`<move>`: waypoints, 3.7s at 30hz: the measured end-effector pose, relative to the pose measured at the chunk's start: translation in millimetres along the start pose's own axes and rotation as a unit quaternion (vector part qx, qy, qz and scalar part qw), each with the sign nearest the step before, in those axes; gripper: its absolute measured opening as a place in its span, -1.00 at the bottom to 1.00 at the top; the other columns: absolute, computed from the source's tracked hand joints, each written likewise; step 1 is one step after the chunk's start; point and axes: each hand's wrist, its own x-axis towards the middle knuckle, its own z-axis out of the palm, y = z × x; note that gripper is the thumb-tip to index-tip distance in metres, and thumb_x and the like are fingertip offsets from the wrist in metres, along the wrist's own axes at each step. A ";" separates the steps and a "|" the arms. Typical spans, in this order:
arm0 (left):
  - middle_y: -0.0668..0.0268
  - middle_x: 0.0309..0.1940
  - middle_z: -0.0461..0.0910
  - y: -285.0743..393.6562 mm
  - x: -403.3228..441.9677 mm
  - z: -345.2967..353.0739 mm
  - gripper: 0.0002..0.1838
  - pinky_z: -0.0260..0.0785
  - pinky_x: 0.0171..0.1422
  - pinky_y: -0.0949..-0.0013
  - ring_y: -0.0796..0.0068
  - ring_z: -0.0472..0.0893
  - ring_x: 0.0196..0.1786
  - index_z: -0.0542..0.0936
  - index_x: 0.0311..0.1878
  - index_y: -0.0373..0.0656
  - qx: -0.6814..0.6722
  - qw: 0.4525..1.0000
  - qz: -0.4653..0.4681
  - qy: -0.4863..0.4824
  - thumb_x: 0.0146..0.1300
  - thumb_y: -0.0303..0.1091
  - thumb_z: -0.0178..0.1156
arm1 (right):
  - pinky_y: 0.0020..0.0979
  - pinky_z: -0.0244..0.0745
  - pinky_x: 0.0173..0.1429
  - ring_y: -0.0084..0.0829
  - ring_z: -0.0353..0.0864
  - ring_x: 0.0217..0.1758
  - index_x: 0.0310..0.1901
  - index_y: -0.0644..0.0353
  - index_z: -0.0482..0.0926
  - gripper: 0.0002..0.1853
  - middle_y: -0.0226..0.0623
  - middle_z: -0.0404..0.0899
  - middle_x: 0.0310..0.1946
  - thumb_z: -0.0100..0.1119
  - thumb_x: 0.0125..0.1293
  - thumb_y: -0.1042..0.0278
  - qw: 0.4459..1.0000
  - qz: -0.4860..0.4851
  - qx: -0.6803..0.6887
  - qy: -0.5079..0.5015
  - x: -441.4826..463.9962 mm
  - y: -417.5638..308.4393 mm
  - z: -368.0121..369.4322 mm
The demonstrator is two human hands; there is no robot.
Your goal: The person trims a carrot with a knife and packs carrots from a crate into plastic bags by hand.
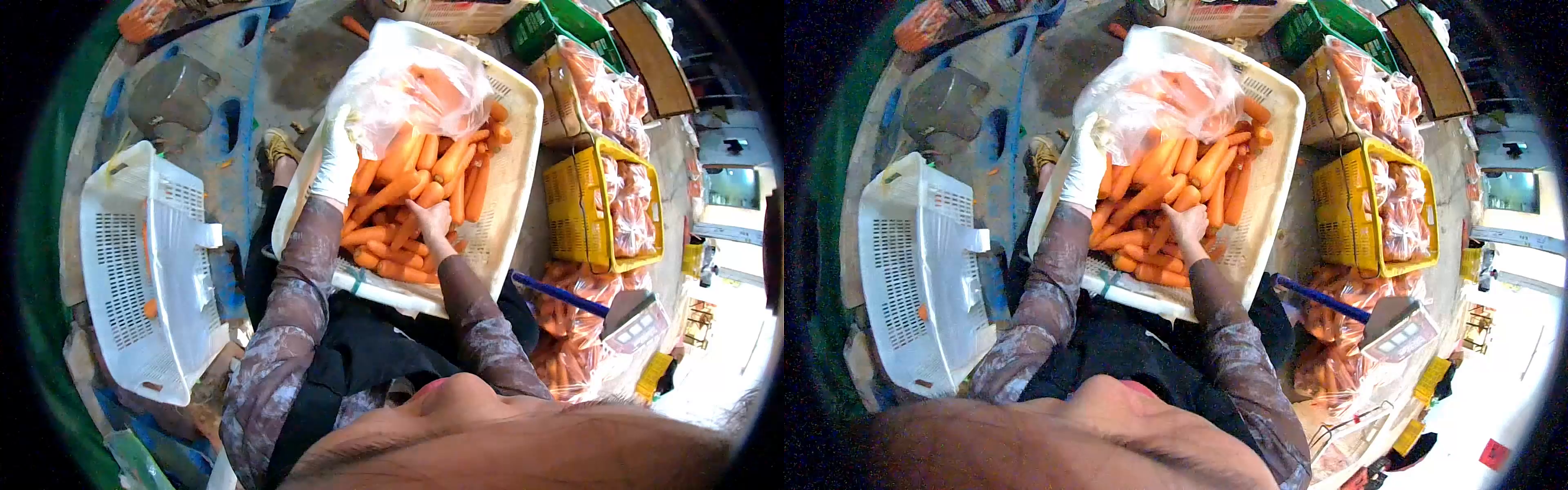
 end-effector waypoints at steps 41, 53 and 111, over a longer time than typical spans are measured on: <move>0.48 -0.60 0.39 76.4 -306.2 -80.5 -0.89 0.16 -0.65 0.60 0.71 0.32 -0.65 0.49 -0.21 -0.14 0.328 0.892 -0.235 -0.206 0.21 -0.37 0.10 | -0.37 0.46 0.00 -0.30 0.57 -0.09 -0.03 0.22 0.53 -0.64 -0.20 0.59 -0.14 0.18 0.13 0.33 0.922 -0.356 0.128 0.078 -55.3 -33.4 -192.0; 0.42 -0.50 0.54 21.0 -77.2 -61.8 -0.79 0.30 -0.34 0.53 0.65 0.47 -0.45 0.56 -0.33 -0.22 0.496 0.851 -0.034 -0.168 0.21 -0.24 0.19 | -0.46 0.49 -0.01 -0.46 0.59 -0.09 -0.07 0.17 0.59 -0.71 -0.29 0.62 -0.11 0.24 0.16 0.35 0.834 -0.276 -0.100 -0.467 -40.4 21.6 -117.1; 0.27 -0.33 0.58 17.3 -130.6 -114.7 -0.45 0.39 -0.25 0.44 0.50 0.55 -0.31 0.48 0.00 -0.32 0.434 0.884 -0.168 -0.052 -0.01 -0.21 0.40 | -0.24 0.37 0.22 -0.08 0.47 0.11 0.18 0.33 0.31 -0.36 0.03 0.48 0.02 0.30 0.07 0.30 0.697 -0.561 -0.309 -0.321 -63.5 -44.9 -39.0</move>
